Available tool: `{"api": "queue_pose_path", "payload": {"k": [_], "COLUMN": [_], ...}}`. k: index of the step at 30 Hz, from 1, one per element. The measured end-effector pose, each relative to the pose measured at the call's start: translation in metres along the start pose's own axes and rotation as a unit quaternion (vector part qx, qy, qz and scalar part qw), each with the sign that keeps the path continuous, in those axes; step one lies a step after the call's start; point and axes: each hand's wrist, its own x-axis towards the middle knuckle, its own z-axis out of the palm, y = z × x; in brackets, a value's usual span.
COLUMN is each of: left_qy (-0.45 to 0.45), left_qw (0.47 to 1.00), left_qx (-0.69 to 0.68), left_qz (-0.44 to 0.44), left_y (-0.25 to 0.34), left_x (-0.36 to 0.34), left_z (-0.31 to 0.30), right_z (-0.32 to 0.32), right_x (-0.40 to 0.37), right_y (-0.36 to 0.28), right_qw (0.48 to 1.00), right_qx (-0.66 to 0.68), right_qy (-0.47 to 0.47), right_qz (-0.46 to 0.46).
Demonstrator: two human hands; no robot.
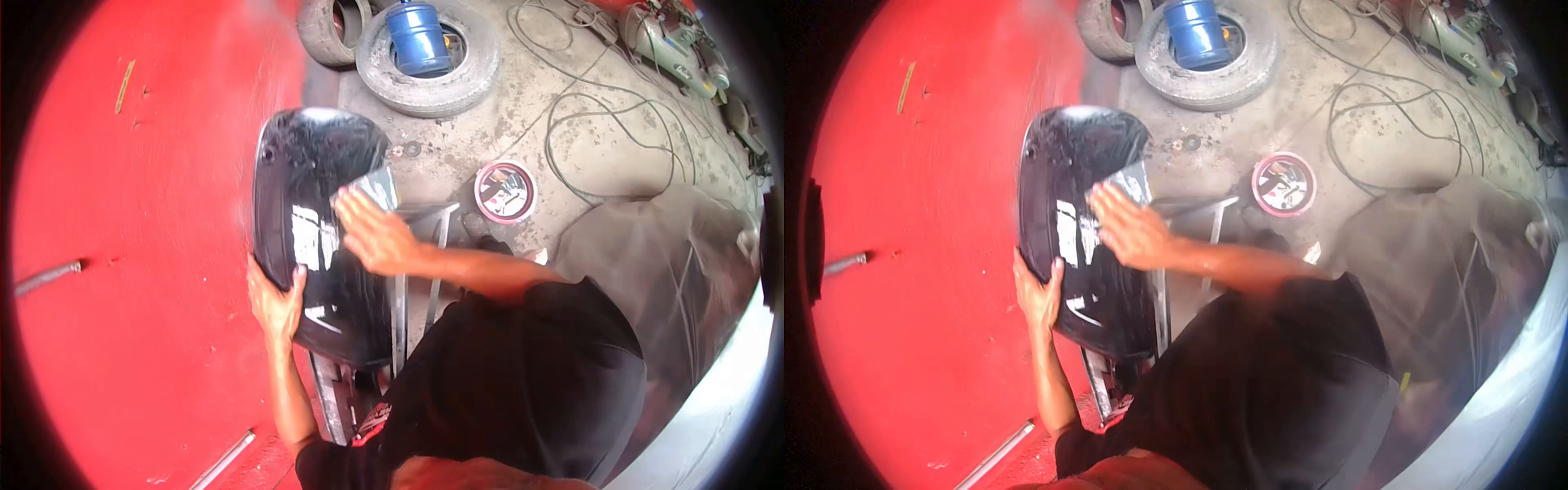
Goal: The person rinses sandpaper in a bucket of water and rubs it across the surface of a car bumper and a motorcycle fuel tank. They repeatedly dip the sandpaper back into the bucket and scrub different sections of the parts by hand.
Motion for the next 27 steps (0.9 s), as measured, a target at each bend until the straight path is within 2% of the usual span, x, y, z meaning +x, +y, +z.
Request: {"api": "queue_pose_path", "payload": {"k": [1, 2, 4, 5, 6, 7, 9, 11, 12, 14, 15, 17, 18, 19, 20, 23, 27], "left_qy": [0.009, 0.006, 0.003, -0.001, -0.01, -0.016, -0.024, -0.011, -0.016, -0.021, -0.025, -0.03, -0.031, -0.032, -0.032, -0.048, -0.051], "left_qw": [1.0, 1.0, 1.0, 1.0, 1.0, 1.0, 1.0, 1.0, 0.999, 0.999, 0.999, 0.999, 0.999, 0.999, 0.999, 0.997, 0.998], "left_qx": [0.002, 0.005, 0.011, 0.021, 0.008, -0.005, -0.01, -0.012, -0.031, -0.034, -0.042, -0.04, -0.041, -0.041, -0.039, -0.05, 0.003], "left_qz": [0.017, 0.012, 0.01, 0.008, 0.001, -0.004, -0.009, -0.011, -0.012, -0.014, -0.017, -0.016, -0.004, 0.005, 0.002, -0.018, 0.035], "left_y": [-0.006, -0.006, -0.009, -0.008, -0.007, -0.006, -0.009, -0.012, -0.01, -0.011, -0.012, -0.014, -0.014, -0.013, -0.011, -0.006, -0.021], "left_x": [0.001, 0.003, 0.003, 0.003, 0.003, 0.005, 0.008, 0.005, 0.006, 0.006, 0.006, 0.007, 0.007, 0.007, 0.008, 0.014, 0.013], "left_z": [0.003, 0.004, 0.005, 0.005, 0.004, 0.003, 0.005, 0.007, 0.006, 0.005, 0.005, 0.006, 0.006, 0.006, 0.004, 0.001, 0.005], "right_z": [-0.002, -0.004, 0.01, 0.014, 0.044, -0.008, -0.011, -0.026, -0.037, -0.055, -0.057, -0.056, -0.059, -0.062, -0.06, -0.033, -0.028], "right_x": [0.02, 0.037, 0.053, 0.053, 0.041, 0.058, 0.04, 0.032, 0.036, 0.038, 0.038, 0.044, 0.048, 0.053, 0.055, 0.041, 0.051], "right_y": [0.034, 0.068, 0.122, 0.156, 0.221, 0.195, 0.225, 0.237, 0.234, 0.219, 0.212, 0.195, 0.185, 0.173, 0.16, 0.13, 0.152], "right_qw": [0.998, 0.997, 0.982, 0.961, 0.934, 0.692, 0.676, 0.633, 0.63, 0.67, 0.665, 0.861, 0.859, 0.951, 0.996, 0.97, 0.981], "right_qx": [-0.03, 0.001, 0.033, 0.142, 0.209, 0.431, 0.482, 0.541, 0.543, 0.525, 0.528, 0.382, 0.383, 0.224, 0.054, 0.173, 0.157], "right_qy": [0.027, 0.069, 0.115, 0.1, 0.019, -0.068, -0.083, 0.044, 0.043, 0.101, 0.103, 0.025, 0.025, 0.021, 0.016, 0.007, 0.006], "right_qz": [-0.044, -0.026, 0.148, 0.217, 0.291, 0.575, 0.551, 0.552, 0.553, 0.515, 0.519, 0.336, 0.338, 0.21, 0.07, 0.169, 0.114]}}
